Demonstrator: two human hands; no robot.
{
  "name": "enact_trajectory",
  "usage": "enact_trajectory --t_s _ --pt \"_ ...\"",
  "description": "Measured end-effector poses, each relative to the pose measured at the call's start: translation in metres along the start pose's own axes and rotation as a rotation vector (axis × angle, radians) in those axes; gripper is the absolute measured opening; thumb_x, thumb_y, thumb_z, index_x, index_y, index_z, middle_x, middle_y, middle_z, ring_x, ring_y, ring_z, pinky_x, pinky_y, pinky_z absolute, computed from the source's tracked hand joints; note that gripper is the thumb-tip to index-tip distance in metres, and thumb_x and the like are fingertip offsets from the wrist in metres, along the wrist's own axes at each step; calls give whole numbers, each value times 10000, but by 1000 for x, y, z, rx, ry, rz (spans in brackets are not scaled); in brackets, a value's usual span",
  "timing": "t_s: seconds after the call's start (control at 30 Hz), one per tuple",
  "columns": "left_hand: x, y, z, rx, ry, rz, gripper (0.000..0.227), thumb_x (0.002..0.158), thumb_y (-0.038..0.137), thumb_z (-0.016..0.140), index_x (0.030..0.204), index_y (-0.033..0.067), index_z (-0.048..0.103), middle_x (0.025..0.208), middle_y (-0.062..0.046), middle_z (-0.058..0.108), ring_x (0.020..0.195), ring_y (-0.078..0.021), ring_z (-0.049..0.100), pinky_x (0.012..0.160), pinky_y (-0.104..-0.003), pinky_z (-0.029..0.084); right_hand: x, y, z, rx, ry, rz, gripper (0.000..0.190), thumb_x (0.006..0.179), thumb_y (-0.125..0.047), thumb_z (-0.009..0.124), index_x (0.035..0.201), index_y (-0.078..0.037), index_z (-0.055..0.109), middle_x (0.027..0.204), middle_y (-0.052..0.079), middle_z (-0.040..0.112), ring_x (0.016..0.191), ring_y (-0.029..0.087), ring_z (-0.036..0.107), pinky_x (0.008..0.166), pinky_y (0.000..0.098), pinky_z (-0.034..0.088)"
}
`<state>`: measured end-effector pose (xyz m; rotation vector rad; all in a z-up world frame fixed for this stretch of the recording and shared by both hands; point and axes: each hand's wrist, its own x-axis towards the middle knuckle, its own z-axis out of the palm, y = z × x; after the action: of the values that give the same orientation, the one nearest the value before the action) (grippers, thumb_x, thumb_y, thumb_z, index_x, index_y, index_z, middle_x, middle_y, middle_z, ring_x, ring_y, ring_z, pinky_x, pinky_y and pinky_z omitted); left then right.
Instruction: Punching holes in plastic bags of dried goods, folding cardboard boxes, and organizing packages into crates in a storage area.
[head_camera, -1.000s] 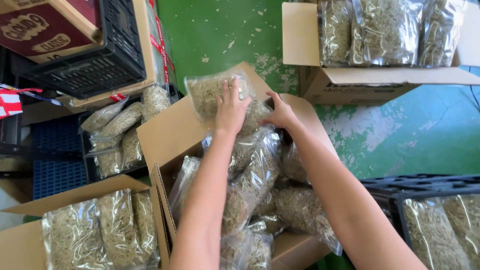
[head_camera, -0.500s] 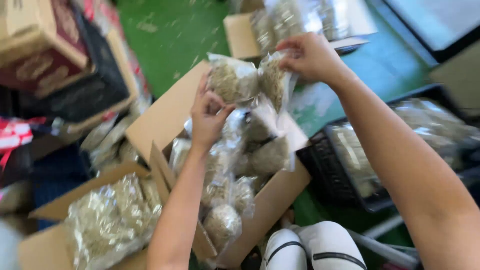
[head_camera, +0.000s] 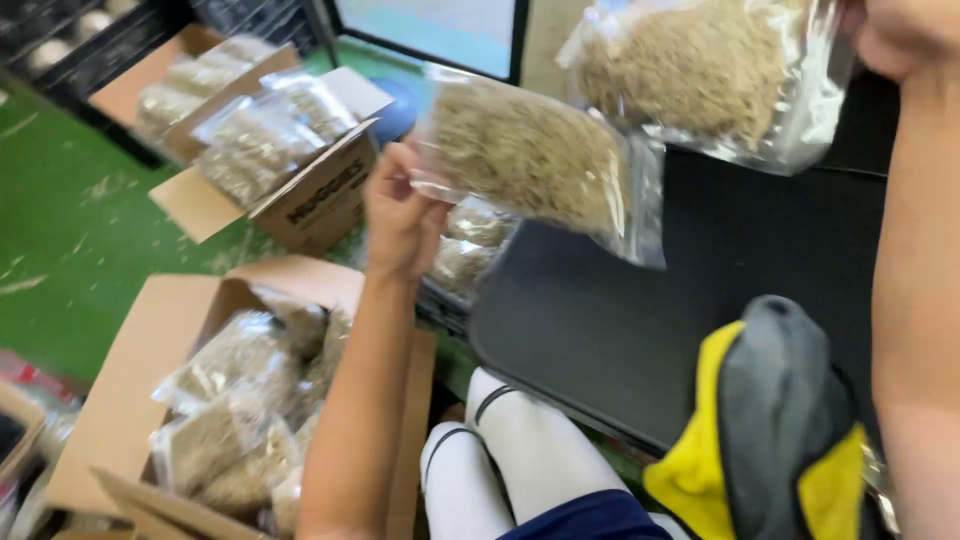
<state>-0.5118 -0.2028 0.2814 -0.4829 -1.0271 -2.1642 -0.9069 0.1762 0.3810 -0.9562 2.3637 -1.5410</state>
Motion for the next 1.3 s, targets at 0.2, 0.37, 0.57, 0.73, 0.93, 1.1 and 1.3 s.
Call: enact_trajectory --t_s 0.2,0.37,0.57,0.73,0.93,1.1,1.3 --pt "4 -109 31 306 -236 -498 261 844 74 798 791 143 553 1532 -109 514 1106 -145 671 858 -275 563 -103 88 -32 268 120 377 257 1009 -18 575 1207 -157 661 941 56 659 808 170 685 699 385 631" --pt "-1 -112 37 922 -381 -443 242 847 8 724 724 131 556 1289 -198 688 1162 -231 717 916 -363 645 -115 70 -6 205 147 564 211 1048 40 471 1131 -98 607 989 107 604 883 195 655 844 434 650" --pt "-15 -76 24 1312 -260 -482 330 852 96 773 1127 189 616 1167 -58 724 1232 -228 670 936 -379 556 -68 -45 63 -1118 -26 21 611 877 -192 652 1473 -72 589 1262 346 622 1160 532 570 876 615 488" --pt "-42 13 -27 1196 70 -338 142 892 226 745 999 155 684 1003 20 738 940 -145 760 771 -260 571 -59 -175 285 -960 -436 -682 540 832 -177 704 1361 -75 659 1104 235 733 998 442 687 847 518 525" --pt "-118 140 -167 1248 427 -363 162 912 273 744 980 142 679 903 40 729 870 -63 697 734 -244 522 -74 -216 574 -683 -896 -716 284 867 -282 671 1137 -198 701 970 45 788 933 369 719 804 508 522" --pt "-241 162 -372 1382 805 -544 183 916 354 773 1052 233 767 861 5 777 863 -150 752 762 -287 576 -73 -115 781 -572 -1119 -603 324 910 -312 643 1198 -172 687 1035 129 770 1055 440 697 983 570 529" --pt "-302 208 -384 1470 817 -1193 829 681 684 780 1348 267 519 1377 -8 554 1366 -265 421 1138 -496 264 -93 33 931 -522 -1173 -148 509 842 -533 697 1265 -250 689 1170 66 758 1169 349 674 1026 507 537"
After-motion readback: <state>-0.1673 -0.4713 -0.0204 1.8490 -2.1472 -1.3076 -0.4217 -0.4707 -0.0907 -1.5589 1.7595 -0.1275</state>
